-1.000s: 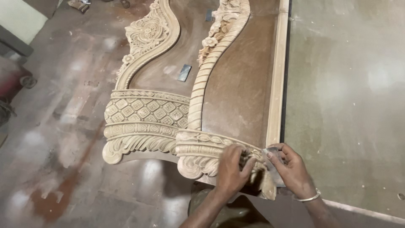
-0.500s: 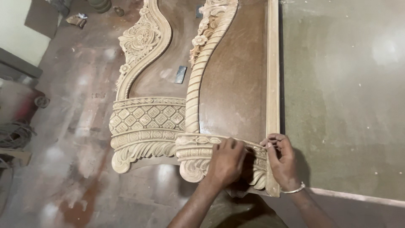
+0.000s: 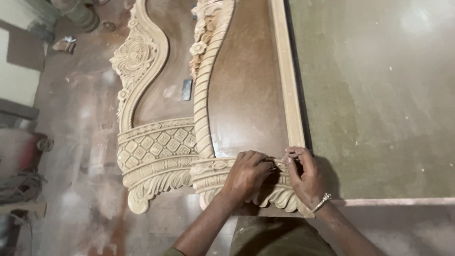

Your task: The person uses a small carving tool to refine the details of a large, ornate wooden piece. They carefully scrape and shape the carved edges and patterns along the curved border of the object.

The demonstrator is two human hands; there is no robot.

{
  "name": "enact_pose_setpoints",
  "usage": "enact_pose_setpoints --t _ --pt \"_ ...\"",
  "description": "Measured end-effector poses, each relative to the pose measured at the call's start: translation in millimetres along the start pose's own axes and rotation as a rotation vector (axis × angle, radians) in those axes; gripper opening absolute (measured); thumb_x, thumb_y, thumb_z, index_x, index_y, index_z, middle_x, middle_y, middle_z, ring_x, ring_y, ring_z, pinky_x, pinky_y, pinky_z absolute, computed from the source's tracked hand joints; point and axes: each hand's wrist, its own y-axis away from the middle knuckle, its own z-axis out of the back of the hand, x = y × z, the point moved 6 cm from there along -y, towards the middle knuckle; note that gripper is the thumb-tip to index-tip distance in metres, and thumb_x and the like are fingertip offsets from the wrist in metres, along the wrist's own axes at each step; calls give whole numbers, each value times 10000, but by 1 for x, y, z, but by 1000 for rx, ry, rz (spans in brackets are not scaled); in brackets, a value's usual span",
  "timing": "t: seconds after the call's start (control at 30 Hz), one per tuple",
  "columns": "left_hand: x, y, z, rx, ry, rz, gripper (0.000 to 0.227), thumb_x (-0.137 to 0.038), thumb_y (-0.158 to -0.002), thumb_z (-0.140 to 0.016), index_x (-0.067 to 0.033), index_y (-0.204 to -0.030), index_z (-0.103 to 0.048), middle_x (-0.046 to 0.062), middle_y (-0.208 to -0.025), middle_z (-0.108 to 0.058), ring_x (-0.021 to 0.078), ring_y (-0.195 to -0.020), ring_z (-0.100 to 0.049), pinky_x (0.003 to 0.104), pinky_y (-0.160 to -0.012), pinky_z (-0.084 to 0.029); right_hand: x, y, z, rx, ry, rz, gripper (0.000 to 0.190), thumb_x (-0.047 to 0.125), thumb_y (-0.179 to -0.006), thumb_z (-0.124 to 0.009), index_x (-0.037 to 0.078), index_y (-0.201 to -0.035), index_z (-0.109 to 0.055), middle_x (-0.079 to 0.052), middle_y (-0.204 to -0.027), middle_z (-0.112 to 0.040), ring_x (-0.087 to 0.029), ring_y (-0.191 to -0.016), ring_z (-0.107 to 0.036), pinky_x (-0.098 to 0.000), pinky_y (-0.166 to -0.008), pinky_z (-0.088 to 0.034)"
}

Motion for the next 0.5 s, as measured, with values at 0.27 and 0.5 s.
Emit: enact_pose_setpoints --t 0.27,0.5 --pt "16 -21 -4 270 -23 48 202 -219 -900 -675 -117 -1049 -766 98 -1204 -596 252 -1084 -538 410 -915 -432 1 -1 0 -16 91 -50 279 77 -908 -634 45 -1184 -606 -99 -971 -731 -214 -931 -730 -341 -806 -577" --pt "23 -40 -3 460 64 -44 271 -274 -871 -710 -104 -1078 -749 95 -1111 -605 253 -986 -522 394 -842 -447 5 -2 -4 -39 247 -69 342 136 -886 -673 78 -1215 -600 -111 -1069 -725 -266 -993 -710 -379 -828 -571"
